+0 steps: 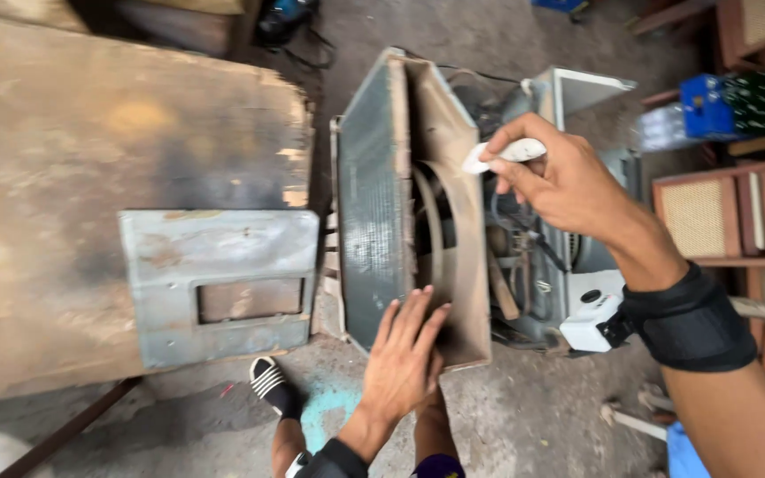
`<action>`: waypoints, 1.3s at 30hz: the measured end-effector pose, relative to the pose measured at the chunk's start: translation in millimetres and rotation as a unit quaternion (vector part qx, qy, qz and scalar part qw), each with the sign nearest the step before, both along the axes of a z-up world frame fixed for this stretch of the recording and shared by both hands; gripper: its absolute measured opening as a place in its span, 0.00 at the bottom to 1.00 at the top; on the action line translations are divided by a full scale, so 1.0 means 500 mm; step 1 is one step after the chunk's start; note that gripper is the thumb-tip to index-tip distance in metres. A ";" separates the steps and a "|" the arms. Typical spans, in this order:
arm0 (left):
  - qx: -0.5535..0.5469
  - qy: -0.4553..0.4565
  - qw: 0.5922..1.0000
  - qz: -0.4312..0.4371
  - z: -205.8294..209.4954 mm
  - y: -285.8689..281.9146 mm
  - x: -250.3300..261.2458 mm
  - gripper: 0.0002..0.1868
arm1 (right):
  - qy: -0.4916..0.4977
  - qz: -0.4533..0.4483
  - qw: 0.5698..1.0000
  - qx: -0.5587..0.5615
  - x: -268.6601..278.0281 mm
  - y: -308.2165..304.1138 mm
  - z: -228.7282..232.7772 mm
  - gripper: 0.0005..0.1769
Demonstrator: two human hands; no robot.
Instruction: Cleaning the internal fan and coils of a disassembled window air conditioning unit using a brush.
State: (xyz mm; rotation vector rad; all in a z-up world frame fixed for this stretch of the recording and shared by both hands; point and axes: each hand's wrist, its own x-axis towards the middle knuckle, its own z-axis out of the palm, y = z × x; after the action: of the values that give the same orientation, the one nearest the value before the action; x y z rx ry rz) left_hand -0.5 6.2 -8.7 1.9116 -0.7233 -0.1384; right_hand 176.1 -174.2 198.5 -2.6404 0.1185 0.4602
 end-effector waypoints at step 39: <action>0.010 0.004 1.000 0.022 0.006 0.000 0.001 0.38 | -0.081 0.035 0.996 -0.032 0.046 -0.025 -0.061 0.14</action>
State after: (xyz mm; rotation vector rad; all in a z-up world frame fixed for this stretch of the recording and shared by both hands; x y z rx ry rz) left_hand 0.2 6.1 -5.5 1.9430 -0.6770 -0.1266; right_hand 199.2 -186.6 168.0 -2.7402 -0.0097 0.2683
